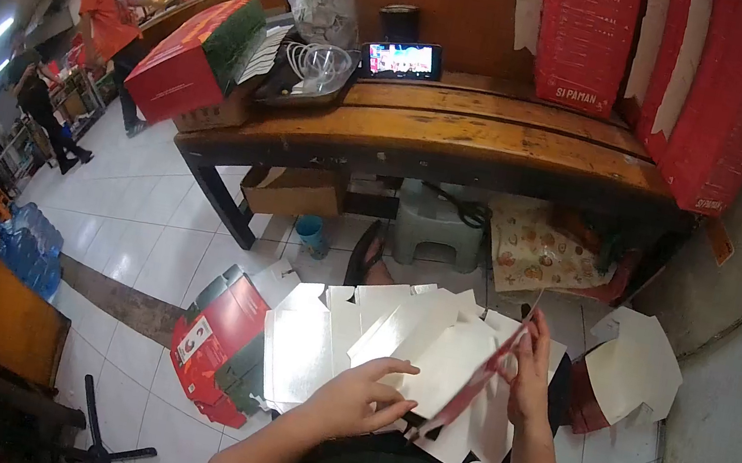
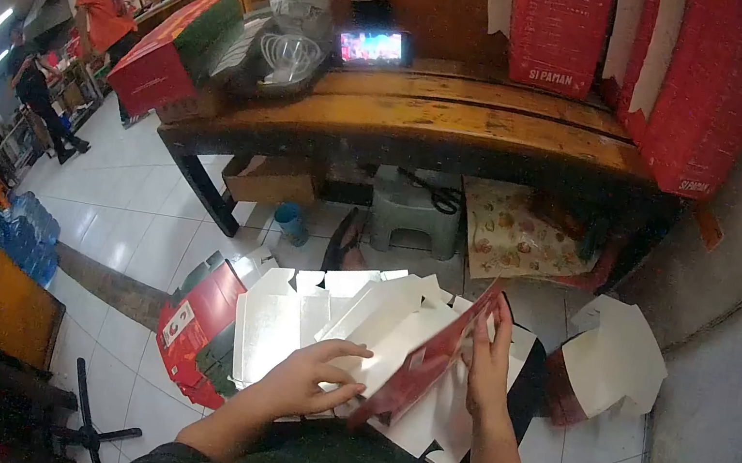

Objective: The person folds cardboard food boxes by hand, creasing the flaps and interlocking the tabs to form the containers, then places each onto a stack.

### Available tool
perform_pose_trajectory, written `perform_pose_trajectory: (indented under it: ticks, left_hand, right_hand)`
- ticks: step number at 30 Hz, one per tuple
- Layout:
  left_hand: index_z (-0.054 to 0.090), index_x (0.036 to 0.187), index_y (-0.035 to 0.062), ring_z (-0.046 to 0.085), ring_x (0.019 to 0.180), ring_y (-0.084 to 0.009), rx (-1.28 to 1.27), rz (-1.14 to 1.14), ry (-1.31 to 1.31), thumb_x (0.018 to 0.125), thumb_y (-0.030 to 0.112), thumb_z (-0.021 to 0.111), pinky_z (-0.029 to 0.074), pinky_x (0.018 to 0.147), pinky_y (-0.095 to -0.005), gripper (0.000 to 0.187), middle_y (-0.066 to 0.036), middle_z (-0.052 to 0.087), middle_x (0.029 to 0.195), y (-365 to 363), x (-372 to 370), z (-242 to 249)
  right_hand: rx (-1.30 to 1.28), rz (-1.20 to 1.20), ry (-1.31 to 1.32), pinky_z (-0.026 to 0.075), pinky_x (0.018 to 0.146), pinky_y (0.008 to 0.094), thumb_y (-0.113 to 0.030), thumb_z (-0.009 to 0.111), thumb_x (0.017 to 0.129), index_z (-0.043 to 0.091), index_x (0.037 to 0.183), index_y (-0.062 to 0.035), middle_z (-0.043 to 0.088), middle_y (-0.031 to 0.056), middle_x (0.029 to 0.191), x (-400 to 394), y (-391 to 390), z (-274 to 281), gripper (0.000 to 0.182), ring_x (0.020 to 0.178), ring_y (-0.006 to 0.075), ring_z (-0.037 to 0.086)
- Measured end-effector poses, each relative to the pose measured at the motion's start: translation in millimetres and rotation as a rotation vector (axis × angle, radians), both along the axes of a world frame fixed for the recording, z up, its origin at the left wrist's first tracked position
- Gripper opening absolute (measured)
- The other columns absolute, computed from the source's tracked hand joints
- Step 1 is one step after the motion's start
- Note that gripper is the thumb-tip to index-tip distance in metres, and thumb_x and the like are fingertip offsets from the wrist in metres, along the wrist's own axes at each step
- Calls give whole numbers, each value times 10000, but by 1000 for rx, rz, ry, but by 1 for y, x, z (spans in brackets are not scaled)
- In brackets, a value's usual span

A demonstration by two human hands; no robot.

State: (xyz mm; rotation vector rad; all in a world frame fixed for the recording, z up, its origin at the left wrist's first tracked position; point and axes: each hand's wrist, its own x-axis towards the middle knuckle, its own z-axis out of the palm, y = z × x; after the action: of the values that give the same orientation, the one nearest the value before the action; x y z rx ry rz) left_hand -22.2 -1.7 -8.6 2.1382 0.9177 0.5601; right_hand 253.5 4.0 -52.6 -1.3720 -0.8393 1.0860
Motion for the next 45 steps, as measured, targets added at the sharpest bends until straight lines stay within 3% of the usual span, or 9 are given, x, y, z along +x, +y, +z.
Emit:
perform_pose_trajectory:
  ticks: [2, 9, 23, 26, 31, 35, 37, 41, 45]
  left_hand:
    - [765, 838, 25, 613, 1176, -308, 102, -46, -48, 915, 264, 715, 554, 823, -343, 257, -142, 601, 1322, -2, -8, 2]
    - [757, 876, 72, 511, 1335, -384, 307, -90, 58, 803, 179, 814, 469, 1066, -419, 141, -197, 569, 1364, 12, -23, -7]
    - [671, 1258, 115, 458, 1378, -377, 702, 252, -105, 687, 204, 890, 414, 1124, -463, 618, -201, 494, 1438, 45, -21, -3]
    - [519, 1414, 99, 442, 1390, -341, 517, 343, -194, 631, 414, 923, 363, 1145, -477, 935, -158, 453, 1487, 38, -16, 9]
    - [404, 1475, 113, 477, 1352, -298, -627, -87, -1434, 996, 307, 579, 380, 1134, -493, 546, -105, 495, 1461, 17, -8, -8]
    - [469, 1382, 46, 580, 1224, -256, -630, 257, -1354, 967, 56, 631, 483, 1040, -418, 446, -116, 561, 1364, 14, 13, 30]
    - [505, 1349, 34, 593, 1207, -256, -588, 250, -1347, 981, 38, 600, 488, 1037, -414, 380, -117, 585, 1330, 14, 15, 9]
    - [510, 1348, 23, 593, 1214, -292, -579, 327, -1052, 1007, 5, 492, 481, 1049, -499, 341, -138, 602, 1311, 4, 28, -3]
    - [491, 1384, 31, 558, 1271, -327, -611, 129, -1082, 1021, 18, 451, 472, 1061, -533, 365, -163, 558, 1383, 12, 12, -5]
  right_hand:
    - [-89, -2, 215, 452, 1009, 489, -486, 509, 1012, 238, 1576, -250, 358, 131, 1542, -1, -3, -8, 668, 1280, 291, 522]
    - [205, -49, 289, 506, 945, 309, -258, 562, 1038, 451, 1428, -22, 573, 97, 1252, -10, 11, -14, 469, 1123, 173, 597]
    - [515, 200, -38, 571, 989, 413, -86, 898, 685, 615, 1257, -22, 406, 89, 1312, -25, -6, 45, 641, 1183, 238, 555]
    - [745, 285, -403, 529, 1033, 438, -91, 924, 635, 653, 1216, -47, 461, 151, 1355, -28, -11, 65, 643, 1246, 302, 543]
    - [989, 620, -1042, 360, 1137, 570, -162, 847, 683, 676, 1155, -165, 545, 132, 1437, -39, -14, 87, 502, 1356, 408, 468]
    - [949, 654, -496, 344, 1137, 569, -227, 835, 771, 575, 1202, -137, 529, 146, 1461, -41, -11, 72, 511, 1370, 402, 459]
    - [802, 521, 326, 412, 1088, 523, -235, 783, 868, 492, 1296, -118, 559, 229, 1391, -62, -21, 62, 531, 1361, 388, 472]
    - [696, 297, -592, 504, 1009, 463, -207, 832, 800, 622, 1243, -53, 541, 207, 1390, -50, -17, 64, 514, 1261, 375, 560]
    - [751, 567, -517, 506, 1062, 470, -129, 855, 732, 734, 1128, -77, 566, 204, 1339, -30, -14, 75, 417, 1212, 355, 597]
